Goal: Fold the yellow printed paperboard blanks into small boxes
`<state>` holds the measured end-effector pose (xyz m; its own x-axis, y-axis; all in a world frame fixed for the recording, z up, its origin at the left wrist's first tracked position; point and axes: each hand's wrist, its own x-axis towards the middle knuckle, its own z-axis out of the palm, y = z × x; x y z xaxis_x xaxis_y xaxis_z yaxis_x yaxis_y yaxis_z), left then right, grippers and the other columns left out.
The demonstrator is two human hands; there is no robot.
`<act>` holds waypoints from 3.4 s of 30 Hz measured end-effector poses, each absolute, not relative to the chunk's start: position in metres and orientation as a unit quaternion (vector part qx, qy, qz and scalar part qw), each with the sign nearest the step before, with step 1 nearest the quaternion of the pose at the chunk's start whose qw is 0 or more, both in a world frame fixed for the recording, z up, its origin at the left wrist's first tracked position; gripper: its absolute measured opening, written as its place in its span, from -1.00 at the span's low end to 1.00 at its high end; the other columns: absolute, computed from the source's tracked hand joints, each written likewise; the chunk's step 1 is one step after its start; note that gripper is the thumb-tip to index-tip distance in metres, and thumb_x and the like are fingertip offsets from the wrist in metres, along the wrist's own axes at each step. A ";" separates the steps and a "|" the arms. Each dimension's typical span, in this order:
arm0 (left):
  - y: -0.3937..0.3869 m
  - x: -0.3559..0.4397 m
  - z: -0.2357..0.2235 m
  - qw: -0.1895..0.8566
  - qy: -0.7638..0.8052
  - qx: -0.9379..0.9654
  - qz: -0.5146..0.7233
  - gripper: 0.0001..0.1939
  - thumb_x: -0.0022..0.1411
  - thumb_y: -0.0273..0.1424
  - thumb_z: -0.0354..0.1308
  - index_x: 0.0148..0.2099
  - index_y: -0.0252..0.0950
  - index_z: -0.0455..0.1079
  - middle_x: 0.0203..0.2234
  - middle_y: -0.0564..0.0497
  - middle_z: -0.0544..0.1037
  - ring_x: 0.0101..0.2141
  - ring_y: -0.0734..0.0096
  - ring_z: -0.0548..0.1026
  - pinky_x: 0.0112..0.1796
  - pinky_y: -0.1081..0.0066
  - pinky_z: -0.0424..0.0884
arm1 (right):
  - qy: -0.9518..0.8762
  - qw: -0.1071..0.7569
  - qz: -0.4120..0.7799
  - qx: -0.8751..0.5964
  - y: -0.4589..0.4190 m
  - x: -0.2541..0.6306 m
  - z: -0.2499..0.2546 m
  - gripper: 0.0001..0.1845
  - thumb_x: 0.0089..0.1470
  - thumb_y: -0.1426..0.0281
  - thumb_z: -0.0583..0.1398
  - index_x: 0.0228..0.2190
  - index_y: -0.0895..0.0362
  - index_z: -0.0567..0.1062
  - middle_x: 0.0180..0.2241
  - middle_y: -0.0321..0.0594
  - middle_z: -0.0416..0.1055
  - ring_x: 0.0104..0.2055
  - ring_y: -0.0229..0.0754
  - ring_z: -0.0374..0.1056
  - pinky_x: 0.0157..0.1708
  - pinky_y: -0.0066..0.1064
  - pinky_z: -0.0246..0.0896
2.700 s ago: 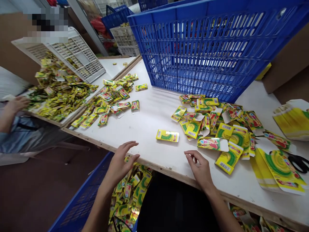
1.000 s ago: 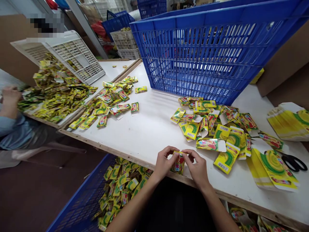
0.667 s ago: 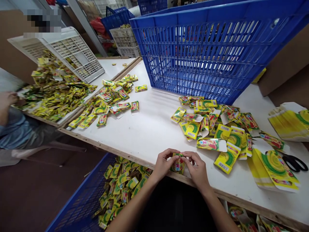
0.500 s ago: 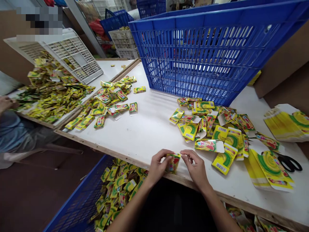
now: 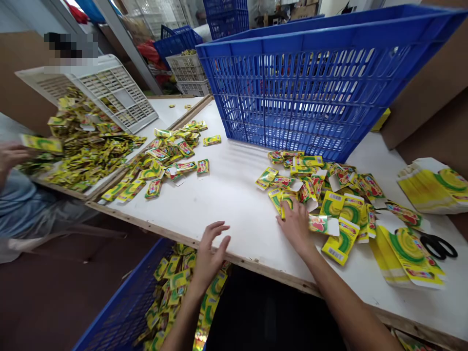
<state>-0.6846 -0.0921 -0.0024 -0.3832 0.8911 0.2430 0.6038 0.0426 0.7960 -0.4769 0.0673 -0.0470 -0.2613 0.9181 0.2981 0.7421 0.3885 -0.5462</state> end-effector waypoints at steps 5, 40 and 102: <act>-0.059 -0.631 -0.022 0.360 0.609 0.485 0.514 -0.73 0.25 -0.31 0.13 0.00 -0.22 0.35 -0.03 -0.14 0.43 -0.01 0.20 0.44 -0.01 0.18 0.39 | -0.663 0.472 0.346 -0.467 0.014 -0.469 -0.035 -0.78 0.17 0.32 0.12 -0.13 0.07 0.30 0.02 -0.03 0.31 0.11 0.01 0.24 0.08 -0.07 0.15; -0.049 -0.590 -0.038 0.446 0.509 0.519 0.522 -0.79 0.24 -0.37 0.13 -0.07 -0.30 0.35 -0.22 -0.11 0.52 -0.18 0.28 0.49 -0.11 0.31 0.40 | -0.669 0.419 0.432 -0.436 -0.018 -0.433 -0.058 -0.75 0.14 0.25 0.18 -0.19 0.10 0.51 -0.17 -0.10 0.50 -0.09 -0.05 0.40 -0.05 -0.16 0.28; -0.043 -0.604 -0.033 0.434 0.529 0.491 0.539 -0.78 0.21 -0.35 0.18 -0.09 -0.27 0.45 -0.21 -0.08 0.53 -0.15 0.26 0.48 -0.09 0.29 0.40 | -0.662 0.443 0.415 -0.439 -0.012 -0.443 -0.045 -0.79 0.18 0.28 0.13 -0.23 0.10 0.51 -0.24 -0.16 0.50 -0.18 -0.12 0.42 -0.16 -0.28 0.35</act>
